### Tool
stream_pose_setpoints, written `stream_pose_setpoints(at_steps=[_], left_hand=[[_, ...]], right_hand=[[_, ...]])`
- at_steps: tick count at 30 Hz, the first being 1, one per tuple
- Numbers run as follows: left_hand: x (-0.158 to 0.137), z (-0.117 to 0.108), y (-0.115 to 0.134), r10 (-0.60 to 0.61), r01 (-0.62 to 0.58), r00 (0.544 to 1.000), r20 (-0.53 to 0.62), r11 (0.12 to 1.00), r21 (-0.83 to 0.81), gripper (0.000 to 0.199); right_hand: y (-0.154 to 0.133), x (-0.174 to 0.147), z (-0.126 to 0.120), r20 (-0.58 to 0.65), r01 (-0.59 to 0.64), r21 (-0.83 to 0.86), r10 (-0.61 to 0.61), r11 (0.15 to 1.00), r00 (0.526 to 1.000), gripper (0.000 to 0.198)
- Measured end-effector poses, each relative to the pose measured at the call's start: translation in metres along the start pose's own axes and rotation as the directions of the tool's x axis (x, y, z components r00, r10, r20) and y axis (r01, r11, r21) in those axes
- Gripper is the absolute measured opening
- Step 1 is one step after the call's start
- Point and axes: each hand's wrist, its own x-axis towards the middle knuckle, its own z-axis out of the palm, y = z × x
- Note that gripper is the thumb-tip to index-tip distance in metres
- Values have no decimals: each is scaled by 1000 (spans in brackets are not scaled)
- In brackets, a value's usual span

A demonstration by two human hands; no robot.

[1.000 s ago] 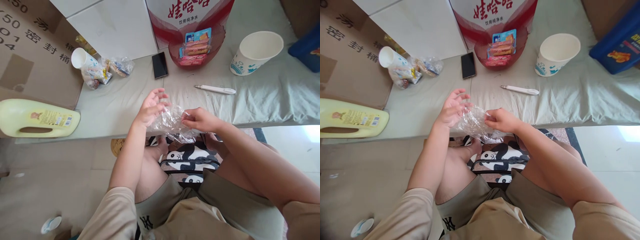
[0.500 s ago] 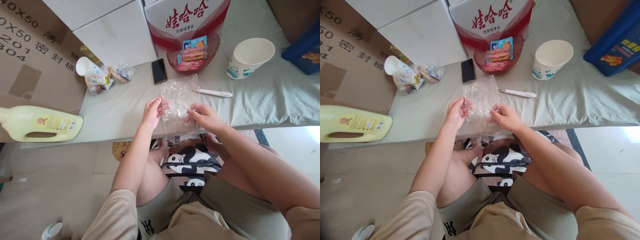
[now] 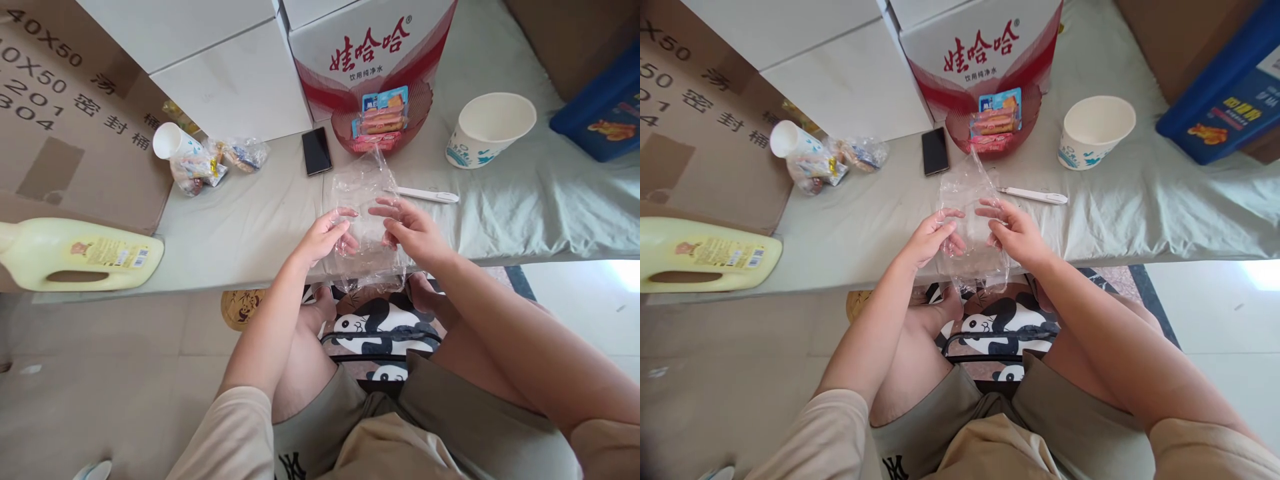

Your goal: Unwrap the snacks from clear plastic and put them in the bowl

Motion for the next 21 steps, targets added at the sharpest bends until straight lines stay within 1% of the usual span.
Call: stream_pose_setpoints(at_steps=[1, 3, 5, 6, 8, 9, 10, 12, 13, 15, 17, 18, 19, 21], left_hand=[[-2, -1, 0, 19, -19, 1000, -9, 1000, -4, 38], [-7, -4, 0, 72, -75, 996, -46, 995, -61, 35], [-11, -7, 0, 103, -113, 992, -73, 982, -154, 26], [-12, -9, 0, 106, -120, 991, -80, 973, -199, 18], [-9, -11, 0, 80, -100, 993, -83, 960, -263, 4], [-6, -12, -1, 56, -79, 995, -87, 957, -278, 5], [-3, -12, -1, 31, -57, 995, -97, 958, -280, 12], [5, -12, -2, 2, -38, 989, -146, 969, -244, 23], [9, -12, -3, 12, -48, 983, -181, 979, -198, 26], [14, -12, -5, 82, -96, 967, -243, 994, -49, 22], [16, -12, -8, 175, -155, 946, -273, 983, 95, 9], [17, -12, -9, 217, -182, 934, -284, 973, 144, 11], [17, -13, -11, 251, -207, 922, -294, 963, 174, 18], [17, -13, -12, 297, -248, 906, -301, 950, 192, 31]], right_hand=[[0, -1, 0, -23, 16, 20, -16, 1000, 1000, 40], [-2, -2, 0, -58, 50, 44, -48, 998, 997, 29], [-3, -3, -1, -60, 90, 59, -86, 994, 994, 18], [-3, -3, -1, -57, 109, 64, -106, 992, 993, 16], [-1, -1, -3, -57, 124, 56, -121, 991, 991, 16], [1, 0, -3, -69, 117, 40, -114, 992, 991, 15], [3, 2, -4, -93, 106, 16, -105, 994, 990, 14], [9, 6, -6, -157, 89, -66, -98, 994, 983, 14], [12, 8, -8, -194, 88, -121, -110, 989, 975, 16], [16, 11, -11, -267, 95, -247, -162, 964, 950, 21], [18, 12, -14, -318, 99, -356, -220, 929, 922, 27], [18, 12, -15, -334, 105, -392, -247, 914, 910, 28], [18, 12, -16, -345, 114, -410, -270, 905, 899, 29], [17, 12, -17, -348, 140, -400, -292, 905, 891, 25]])
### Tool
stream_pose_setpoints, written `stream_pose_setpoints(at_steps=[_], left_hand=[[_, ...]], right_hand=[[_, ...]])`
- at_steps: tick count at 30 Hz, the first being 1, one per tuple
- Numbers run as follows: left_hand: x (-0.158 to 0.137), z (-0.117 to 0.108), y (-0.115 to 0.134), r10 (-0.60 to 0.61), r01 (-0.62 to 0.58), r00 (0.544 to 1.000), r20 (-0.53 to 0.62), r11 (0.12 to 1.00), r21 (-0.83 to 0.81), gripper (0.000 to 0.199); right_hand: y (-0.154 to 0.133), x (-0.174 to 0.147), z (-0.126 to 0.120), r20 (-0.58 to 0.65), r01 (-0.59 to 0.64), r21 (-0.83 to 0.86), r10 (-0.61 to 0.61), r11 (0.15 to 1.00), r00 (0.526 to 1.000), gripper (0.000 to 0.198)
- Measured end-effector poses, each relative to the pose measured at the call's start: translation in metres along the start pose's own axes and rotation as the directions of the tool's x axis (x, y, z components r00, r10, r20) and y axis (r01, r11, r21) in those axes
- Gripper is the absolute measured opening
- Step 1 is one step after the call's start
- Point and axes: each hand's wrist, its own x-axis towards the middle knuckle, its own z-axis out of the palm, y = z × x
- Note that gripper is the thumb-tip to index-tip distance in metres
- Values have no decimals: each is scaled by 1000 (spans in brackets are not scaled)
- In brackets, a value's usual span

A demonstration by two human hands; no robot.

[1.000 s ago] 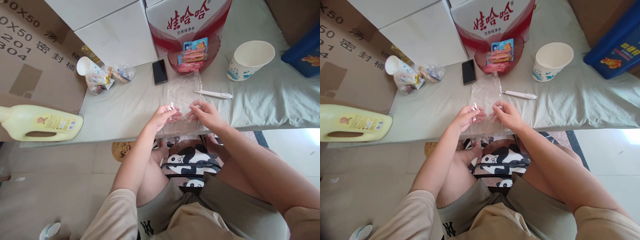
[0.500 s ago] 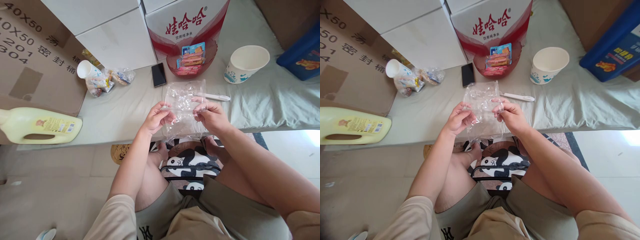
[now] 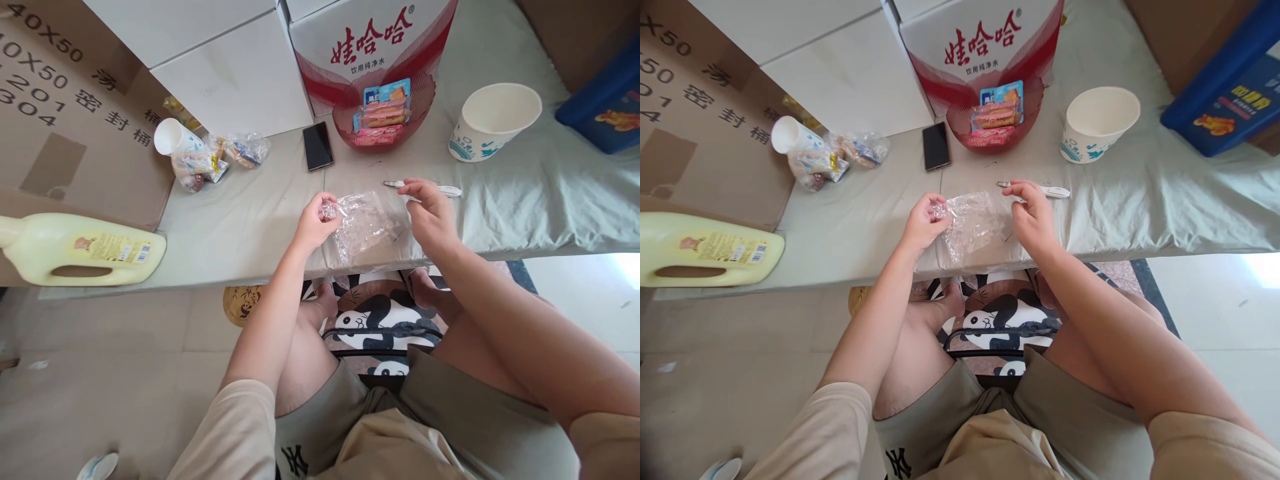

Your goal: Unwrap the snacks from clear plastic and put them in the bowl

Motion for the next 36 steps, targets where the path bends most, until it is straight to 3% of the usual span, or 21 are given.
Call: stream_pose_setpoints(at_steps=[3, 7, 8, 9, 12, 14, 18, 20, 24, 26, 28, 31, 34, 36], left_hand=[[-4, 1, 1, 50, -46, 998, 40, 995, -84, 44], [-15, 0, 6, 99, -51, 985, 140, 948, -314, 56], [-17, -1, 8, 94, -32, 983, 158, 933, -357, 61], [-19, -2, 9, 81, -10, 983, 164, 920, -392, 66], [-18, -3, 12, 13, 38, 995, 101, 873, -487, 76], [-14, 0, 12, -43, 102, 992, 120, 830, -548, 72], [-10, 10, 13, -150, 316, 925, 349, 816, -484, 55], [-10, 14, 14, -198, 329, 926, 322, 842, -428, 41], [-9, 18, 16, -221, 277, 957, 188, 888, -366, 25], [-8, 19, 15, -215, 252, 965, 153, 924, -287, 20], [-7, 19, 15, -207, 234, 969, 137, 943, -236, 16], [-8, 18, 18, -190, 235, 969, 157, 905, -354, 19], [-9, 14, 24, -199, 280, 957, 209, 817, -504, 17], [-8, 12, 27, -217, 327, 941, 259, 782, -531, 13]], right_hand=[[0, 0, 1, 48, -9, 114, 3, 993, 999, 22], [-5, -3, 4, 246, -117, 299, 42, 947, 968, 71], [-8, -4, 5, 313, -169, 342, 58, 924, 948, 76], [-11, -6, 5, 381, -224, 376, 70, 899, 922, 73], [-21, -9, 6, 496, -337, 440, 87, 832, 864, 37], [-26, -9, 7, 465, -345, 463, 107, 817, 879, 25], [-27, -7, 8, 333, -339, 452, 196, 825, 922, 26], [-26, -6, 6, 355, -354, 397, 214, 847, 910, 27], [-24, -5, 1, 492, -377, 226, 229, 898, 840, 22], [-24, -6, 0, 499, -387, 238, 230, 891, 835, 22], [-25, -6, 0, 471, -378, 315, 202, 871, 859, 28], [-27, -5, -2, 408, -362, 485, 160, 796, 899, 30], [-32, -2, -7, 442, -399, 624, 117, 672, 889, 24], [-35, 0, -12, 496, -437, 640, 95, 632, 863, 31]])
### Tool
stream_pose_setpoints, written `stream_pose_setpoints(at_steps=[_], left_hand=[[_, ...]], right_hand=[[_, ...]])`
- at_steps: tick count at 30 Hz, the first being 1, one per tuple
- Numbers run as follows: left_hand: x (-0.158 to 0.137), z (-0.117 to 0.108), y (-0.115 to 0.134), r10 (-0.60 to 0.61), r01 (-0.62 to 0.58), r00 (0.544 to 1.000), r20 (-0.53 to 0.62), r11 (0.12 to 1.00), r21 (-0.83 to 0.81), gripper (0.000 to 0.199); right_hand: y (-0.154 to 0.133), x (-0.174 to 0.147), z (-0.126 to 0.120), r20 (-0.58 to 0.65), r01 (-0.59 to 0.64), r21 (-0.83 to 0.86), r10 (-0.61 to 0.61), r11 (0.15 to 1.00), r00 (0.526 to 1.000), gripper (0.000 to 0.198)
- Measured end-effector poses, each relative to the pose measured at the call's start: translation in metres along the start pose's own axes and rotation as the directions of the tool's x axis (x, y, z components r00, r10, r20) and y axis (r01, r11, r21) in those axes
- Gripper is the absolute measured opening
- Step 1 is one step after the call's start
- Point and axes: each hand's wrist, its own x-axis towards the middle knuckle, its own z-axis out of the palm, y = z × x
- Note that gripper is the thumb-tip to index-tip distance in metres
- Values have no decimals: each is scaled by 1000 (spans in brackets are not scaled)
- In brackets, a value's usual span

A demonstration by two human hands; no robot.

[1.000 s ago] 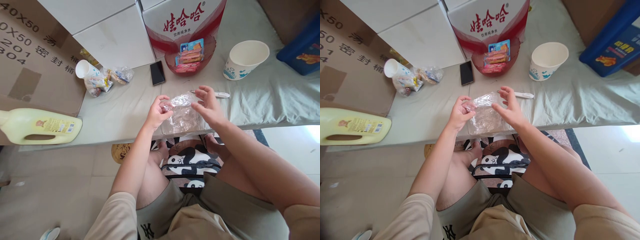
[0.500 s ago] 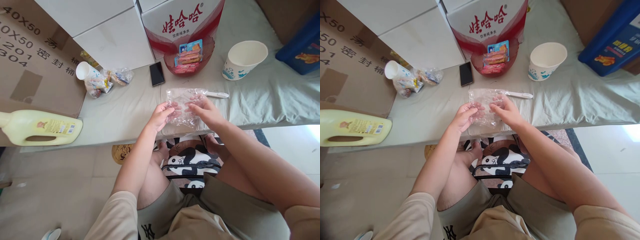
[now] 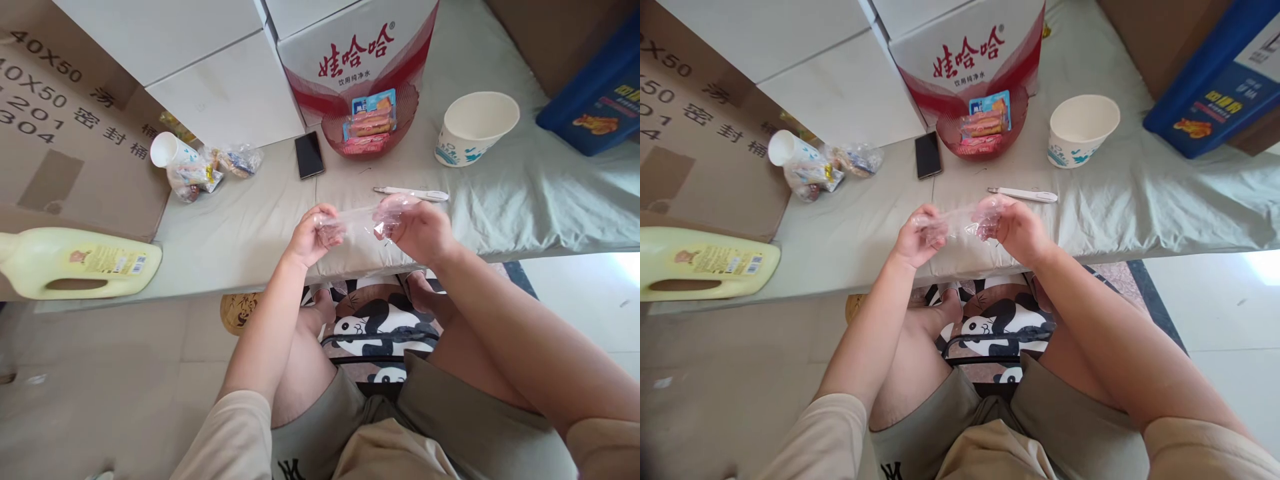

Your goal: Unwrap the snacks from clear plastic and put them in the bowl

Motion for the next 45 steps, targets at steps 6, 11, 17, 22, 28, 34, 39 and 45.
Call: stream_pose_setpoints(at_steps=[6, 11, 17, 22, 28, 34, 39, 45], left_hand=[[14, 4, 0, 29, -30, 1000, 9, 987, 160, 25], [39, 20, -8, 229, -165, 952, -202, 942, 292, 40], [51, 51, -21, 518, -381, 835, -185, 788, 484, 12], [40, 71, -34, 360, -370, 927, 104, 835, 408, 54], [37, 66, -36, 424, -336, 895, -138, 845, 415, 44], [40, 75, -36, 394, -346, 913, -106, 885, 311, 39], [55, 86, -27, 318, -254, 943, -95, 876, 410, 26], [99, 126, 39, 658, -392, 752, -34, 488, 780, 26]], right_hand=[[1, 0, -13, -115, -80, -244, 53, 967, 992, 33], [6, 2, -29, -371, -54, -227, -35, 972, 928, 50], [-9, -4, -33, -473, 56, -481, -313, 875, 824, 15], [-2, -1, -20, -183, 194, -394, -284, 898, 941, 11], [7, 10, -15, -198, 136, -274, -195, 952, 961, 23], [4, 11, -22, -290, 133, -320, -230, 938, 929, 47], [1, 15, -24, -359, 135, -352, -266, 926, 894, 28], [-15, 20, -36, -576, 114, -116, -160, 987, 801, 21]])
